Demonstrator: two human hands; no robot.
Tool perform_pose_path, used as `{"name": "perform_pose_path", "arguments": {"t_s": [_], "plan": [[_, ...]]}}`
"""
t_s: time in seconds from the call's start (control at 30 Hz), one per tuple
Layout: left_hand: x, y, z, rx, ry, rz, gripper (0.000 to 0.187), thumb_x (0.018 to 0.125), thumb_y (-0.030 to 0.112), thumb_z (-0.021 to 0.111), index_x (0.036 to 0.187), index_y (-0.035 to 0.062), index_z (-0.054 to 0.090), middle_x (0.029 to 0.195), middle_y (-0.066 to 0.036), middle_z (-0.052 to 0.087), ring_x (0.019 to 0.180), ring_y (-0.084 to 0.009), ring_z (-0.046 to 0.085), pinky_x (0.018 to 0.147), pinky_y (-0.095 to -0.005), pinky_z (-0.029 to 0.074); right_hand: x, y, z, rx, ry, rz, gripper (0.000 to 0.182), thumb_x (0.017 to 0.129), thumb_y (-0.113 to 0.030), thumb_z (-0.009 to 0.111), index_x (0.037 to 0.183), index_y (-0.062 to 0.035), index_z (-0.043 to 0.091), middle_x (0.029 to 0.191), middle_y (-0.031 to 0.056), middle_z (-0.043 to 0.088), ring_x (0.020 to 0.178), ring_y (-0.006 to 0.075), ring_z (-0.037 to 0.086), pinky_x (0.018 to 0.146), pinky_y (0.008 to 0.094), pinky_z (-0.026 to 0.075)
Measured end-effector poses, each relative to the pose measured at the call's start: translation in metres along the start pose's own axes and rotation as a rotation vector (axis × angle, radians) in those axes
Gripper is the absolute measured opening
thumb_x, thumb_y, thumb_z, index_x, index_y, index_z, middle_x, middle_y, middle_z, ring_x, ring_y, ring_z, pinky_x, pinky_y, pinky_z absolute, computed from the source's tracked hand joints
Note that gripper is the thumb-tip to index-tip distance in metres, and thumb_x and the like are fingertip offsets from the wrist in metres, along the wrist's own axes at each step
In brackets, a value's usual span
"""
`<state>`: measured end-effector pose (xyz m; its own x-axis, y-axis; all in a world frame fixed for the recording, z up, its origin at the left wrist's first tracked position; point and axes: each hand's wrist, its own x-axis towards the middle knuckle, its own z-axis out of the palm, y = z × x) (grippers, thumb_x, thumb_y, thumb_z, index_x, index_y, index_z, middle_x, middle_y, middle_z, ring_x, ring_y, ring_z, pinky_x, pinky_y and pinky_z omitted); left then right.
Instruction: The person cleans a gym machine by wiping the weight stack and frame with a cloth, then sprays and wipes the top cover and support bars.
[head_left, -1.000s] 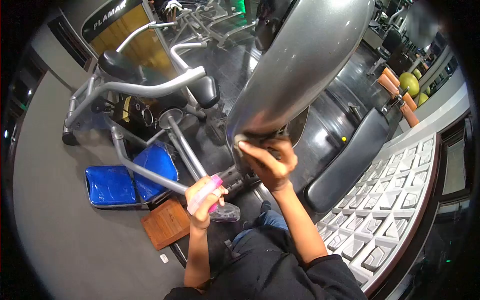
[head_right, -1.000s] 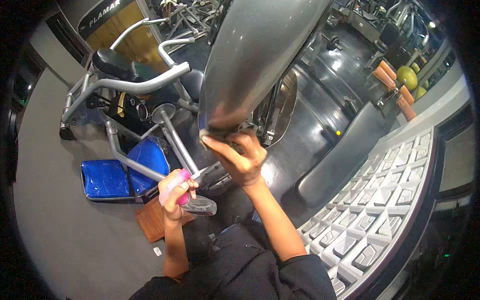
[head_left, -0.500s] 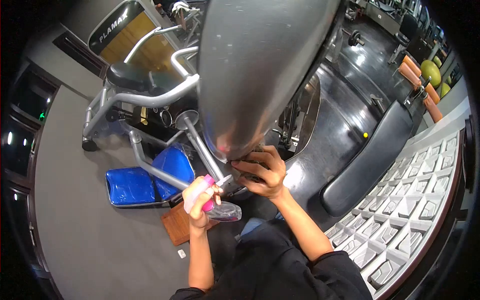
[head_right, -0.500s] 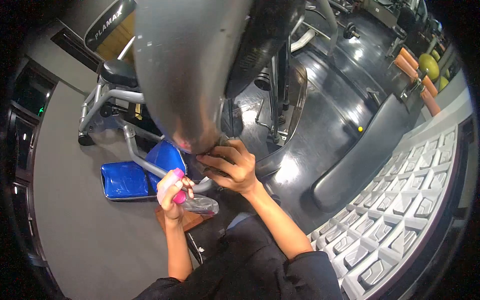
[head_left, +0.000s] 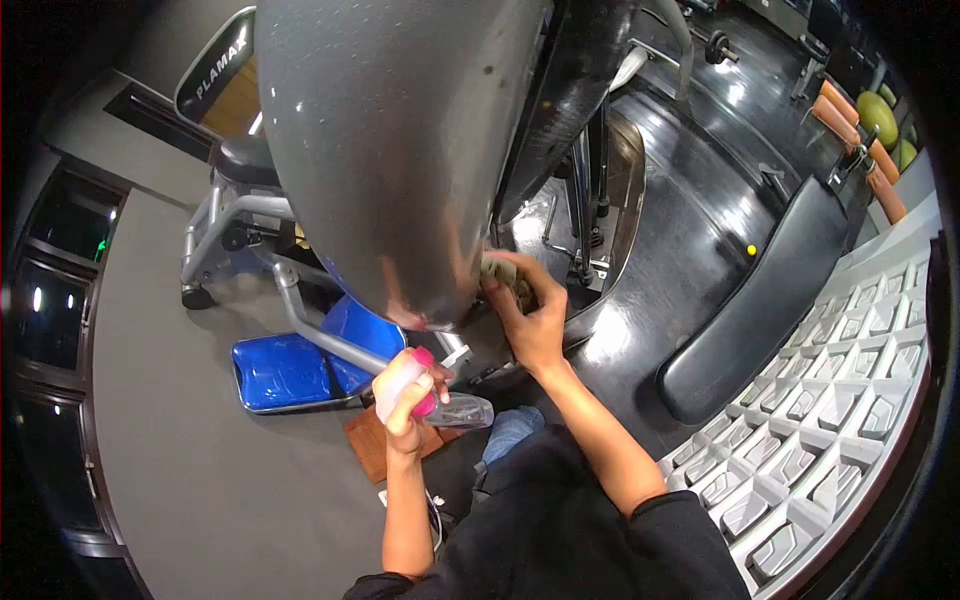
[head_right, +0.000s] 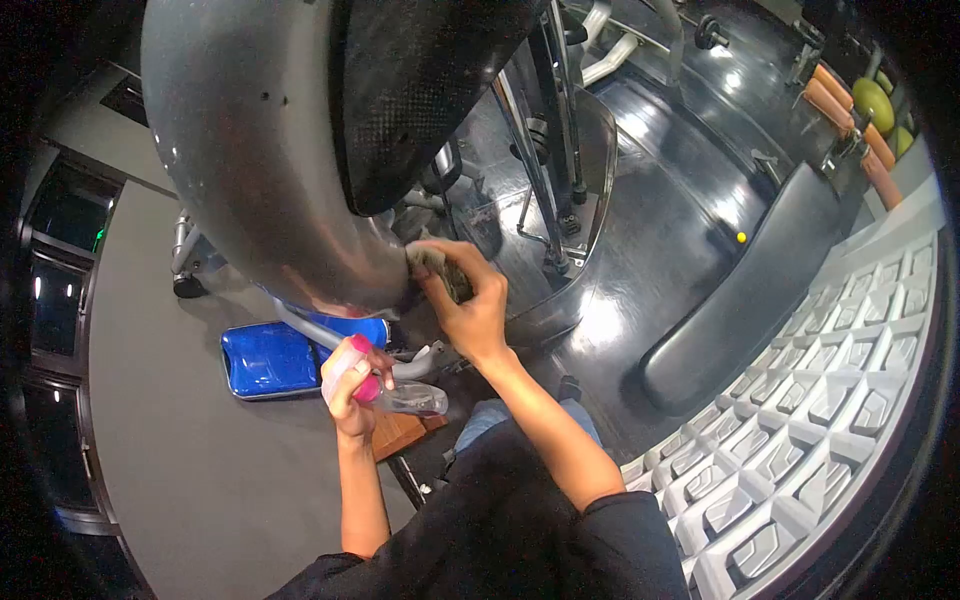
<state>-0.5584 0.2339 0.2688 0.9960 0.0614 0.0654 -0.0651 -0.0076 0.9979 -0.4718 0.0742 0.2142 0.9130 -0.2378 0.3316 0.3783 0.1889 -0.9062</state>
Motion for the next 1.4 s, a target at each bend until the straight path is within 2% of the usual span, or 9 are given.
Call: {"name": "perform_pose_path", "arguments": {"t_s": [0.17, 0.23, 0.3, 0.63, 0.77, 0.83, 0.93, 1.1, 1.4], "plan": [[0.004, 0.002, -0.001, 0.076, -0.031, 0.039, 0.035, 0.075, 0.027, 0.06, 0.082, -0.0073, 0.058, 0.079, -0.021, 0.062, 0.059, -0.0227, 0.056, 0.057, -0.0309, 0.046, -0.008, 0.04, -0.006, -0.141, -0.007, -0.162, 0.023, 0.083, -0.014, 0.067, 0.105, -0.0056, 0.07, 0.098, 0.0107, 0.069, 0.09, 0.0291, 0.067, 0.082, 0.0372, 0.051], [0.003, 0.001, -0.003, 0.093, -0.036, 0.034, 0.035, 0.075, 0.027, 0.06, 0.083, -0.0073, 0.058, 0.08, -0.021, 0.062, 0.06, -0.0226, 0.057, 0.058, -0.031, 0.046, -0.016, 0.068, -0.015, -0.176, 0.004, -0.094, 0.026, 0.085, -0.023, 0.067, 0.105, -0.0061, 0.071, 0.095, 0.011, 0.069, 0.089, 0.0304, 0.067, 0.081, 0.0373, 0.051], [0.003, -0.001, -0.003, 0.104, -0.039, 0.028, 0.035, 0.075, 0.027, 0.06, 0.083, -0.0073, 0.059, 0.08, -0.021, 0.063, 0.06, -0.0225, 0.057, 0.058, -0.0311, 0.046, -0.017, 0.085, -0.026, -0.316, -0.102, 0.273, 0.031, 0.085, -0.028, 0.067, 0.106, -0.0054, 0.071, 0.095, 0.0123, 0.07, 0.091, 0.0298, 0.068, 0.081, 0.0356, 0.051], [-0.002, -0.014, -0.005, 0.071, -0.043, -0.035, 0.033, 0.079, 0.023, 0.057, 0.087, -0.0083, 0.061, 0.082, -0.018, 0.064, 0.062, -0.0202, 0.058, 0.058, -0.0297, 0.046, 0.028, 0.013, 0.001, 0.049, -0.145, 0.116, 0.028, 0.085, -0.024, 0.068, 0.107, -0.0061, 0.07, 0.097, 0.0114, 0.069, 0.09, 0.025, 0.067, 0.08, 0.0313, 0.049], [-0.001, -0.014, -0.005, 0.058, -0.051, -0.039, 0.033, 0.078, 0.023, 0.057, 0.089, -0.0083, 0.061, 0.083, -0.018, 0.064, 0.063, -0.0201, 0.058, 0.06, -0.0301, 0.047, -0.017, 0.071, -0.024, -0.404, -0.105, 0.308, 0.029, 0.088, -0.033, 0.063, 0.107, -0.0142, 0.072, 0.094, 0.012, 0.067, 0.092, 0.0327, 0.065, 0.08, 0.041, 0.05], [-0.001, -0.016, -0.005, 0.057, -0.054, -0.041, 0.032, 0.078, 0.022, 0.057, 0.089, -0.0082, 0.061, 0.083, -0.018, 0.064, 0.063, -0.0202, 0.058, 0.06, -0.0301, 0.047, -0.031, 0.097, -0.029, -0.555, -0.116, 0.417, 0.036, 0.087, -0.035, 0.064, 0.109, -0.0063, 0.069, 0.099, 0.0141, 0.068, 0.095, 0.035, 0.065, 0.081, 0.0387, 0.05], [0.001, -0.022, -0.007, 0.043, -0.069, -0.053, 0.031, 0.079, 0.021, 0.057, 0.089, -0.0081, 0.061, 0.083, -0.018, 0.064, 0.063, -0.0205, 0.057, 0.06, -0.0303, 0.046, -0.029, 0.084, -0.024, -0.56, -0.101, 0.359, 0.035, 0.089, -0.034, 0.062, 0.111, -0.0079, 0.069, 0.095, 0.0155, 0.064, 0.092, 0.0355, 0.063, 0.082, 0.0442, 0.049], [0.004, -0.024, -0.007, 0.015, -0.053, -0.067, 0.028, 0.079, 0.019, 0.057, 0.089, -0.0078, 0.061, 0.083, -0.019, 0.064, 0.063, -0.0211, 0.057, 0.06, -0.0306, 0.046, -0.027, 0.002, -0.001, -0.236, 0.031, 0.09, 0.028, 0.093, -0.024, 0.062, 0.116, -0.0101, 0.069, 0.093, 0.0134, 0.06, 0.083, 0.0303, 0.064, 0.074, 0.0363, 0.049], [-0.003, -0.023, -0.007, 0.021, -0.042, -0.028, 0.03, 0.08, 0.022, 0.057, 0.088, -0.0066, 0.062, 0.082, -0.017, 0.064, 0.062, -0.0197, 0.057, 0.06, -0.0295, 0.044, -0.071, 0.104, -0.021, -0.46, 0.086, 0.345, 0.028, 0.09, -0.021, 0.064, 0.116, -0.0119, 0.07, 0.095, 0.0128, 0.066, 0.087, 0.0297, 0.066, 0.078, 0.0371, 0.05]]}}
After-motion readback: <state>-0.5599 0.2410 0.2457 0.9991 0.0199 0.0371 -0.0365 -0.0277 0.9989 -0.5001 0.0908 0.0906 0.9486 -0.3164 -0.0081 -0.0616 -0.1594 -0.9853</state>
